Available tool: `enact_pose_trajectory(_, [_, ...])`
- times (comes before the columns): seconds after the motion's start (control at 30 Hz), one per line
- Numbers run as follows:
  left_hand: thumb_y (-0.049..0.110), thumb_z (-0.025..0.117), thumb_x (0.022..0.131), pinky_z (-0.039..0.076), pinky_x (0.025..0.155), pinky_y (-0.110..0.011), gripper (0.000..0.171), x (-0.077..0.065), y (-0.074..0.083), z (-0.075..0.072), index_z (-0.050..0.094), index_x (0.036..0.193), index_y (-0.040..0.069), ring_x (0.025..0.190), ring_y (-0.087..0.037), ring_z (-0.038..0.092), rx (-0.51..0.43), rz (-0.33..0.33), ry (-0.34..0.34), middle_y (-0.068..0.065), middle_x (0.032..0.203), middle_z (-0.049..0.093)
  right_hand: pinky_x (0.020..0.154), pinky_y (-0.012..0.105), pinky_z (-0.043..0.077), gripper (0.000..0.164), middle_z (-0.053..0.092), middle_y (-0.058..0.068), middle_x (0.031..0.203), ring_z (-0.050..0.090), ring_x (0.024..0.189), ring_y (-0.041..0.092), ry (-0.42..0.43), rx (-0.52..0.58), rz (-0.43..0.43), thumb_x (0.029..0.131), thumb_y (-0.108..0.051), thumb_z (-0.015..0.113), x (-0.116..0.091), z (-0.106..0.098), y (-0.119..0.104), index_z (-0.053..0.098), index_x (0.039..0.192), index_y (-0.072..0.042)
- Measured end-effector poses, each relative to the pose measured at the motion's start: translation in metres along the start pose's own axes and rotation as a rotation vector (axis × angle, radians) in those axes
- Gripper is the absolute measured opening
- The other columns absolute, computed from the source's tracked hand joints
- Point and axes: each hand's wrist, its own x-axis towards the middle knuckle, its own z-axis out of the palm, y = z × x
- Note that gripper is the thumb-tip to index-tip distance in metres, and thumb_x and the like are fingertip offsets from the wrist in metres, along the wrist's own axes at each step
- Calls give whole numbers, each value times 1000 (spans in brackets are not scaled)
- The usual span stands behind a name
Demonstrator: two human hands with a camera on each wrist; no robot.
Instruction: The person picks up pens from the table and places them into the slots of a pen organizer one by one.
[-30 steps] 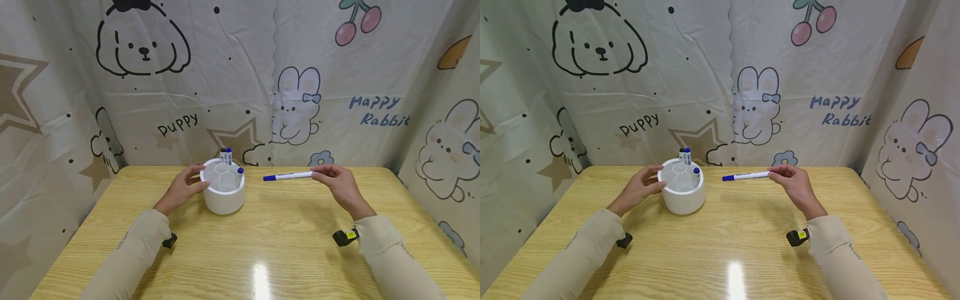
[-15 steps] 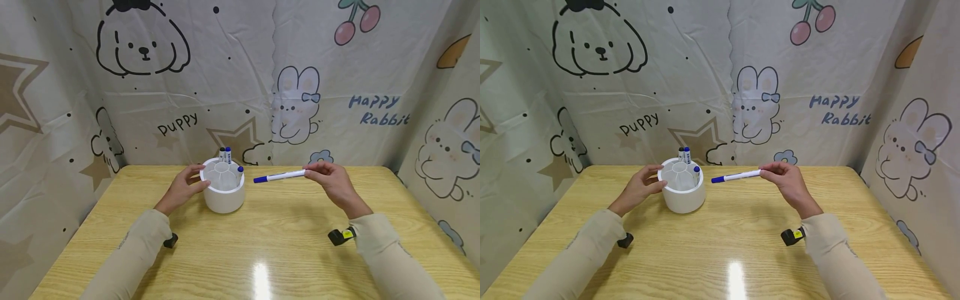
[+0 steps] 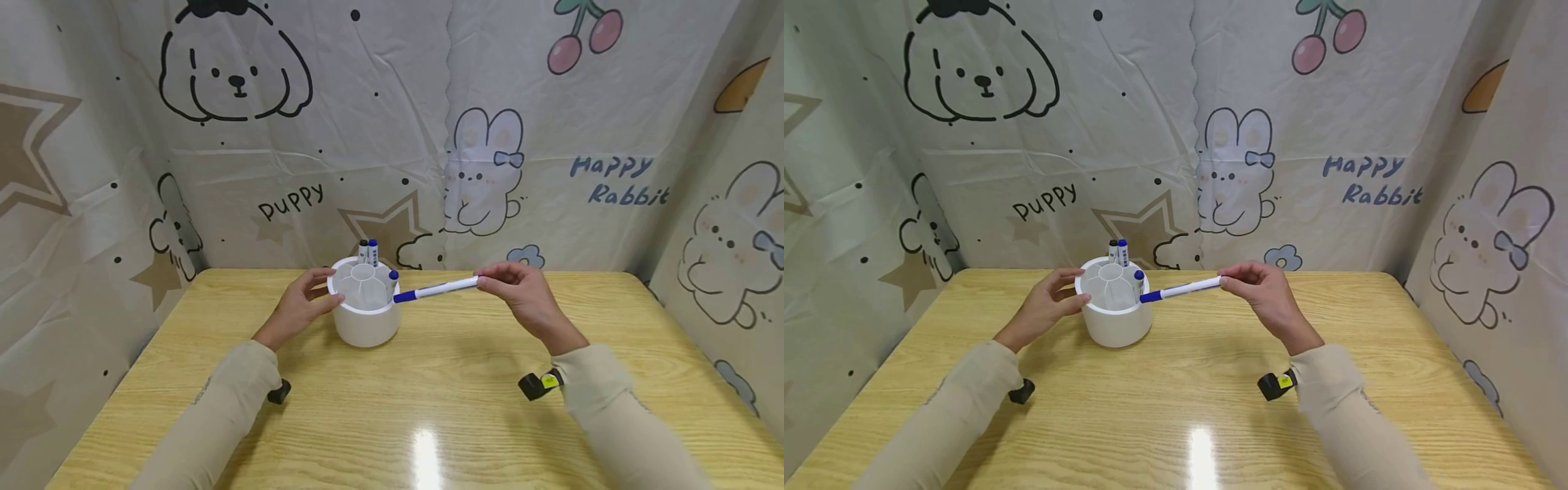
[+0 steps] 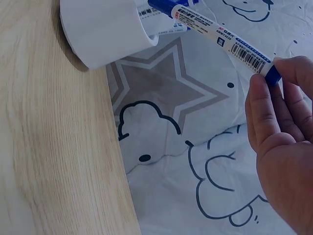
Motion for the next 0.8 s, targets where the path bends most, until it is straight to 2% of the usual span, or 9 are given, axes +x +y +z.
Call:
enact_pose_trajectory(0.17, [17, 73, 94, 48, 100, -50, 54, 1, -1, 0, 49, 141, 6, 131, -44, 47, 0, -2, -1, -18, 150, 41, 86, 22, 53, 10, 73, -3, 98, 66, 92, 11, -19, 5, -5, 92, -10, 74, 2, 11, -2, 73, 100, -6])
enact_pose_trajectory(0.43, [18, 73, 93, 47, 101, -50, 54, 1, -2, 0, 49, 141, 6, 132, -44, 46, 1, -2, 3, -18, 150, 41, 86, 23, 53, 8, 73, 3, 102, 65, 94, 12, -35, 15, -15, 91, -8, 74, 6, 26, -8, 72, 98, -4])
enact_pose_trajectory(0.8, [13, 72, 94, 47, 101, -49, 53, 0, -1, 1, 49, 140, 3, 131, -46, 46, -8, 21, 13, -20, 150, 40, 86, 24, 54, 11, 73, -7, 98, 67, 95, 11, -23, 66, -18, 91, -3, 73, 10, 38, -8, 68, 98, 3])
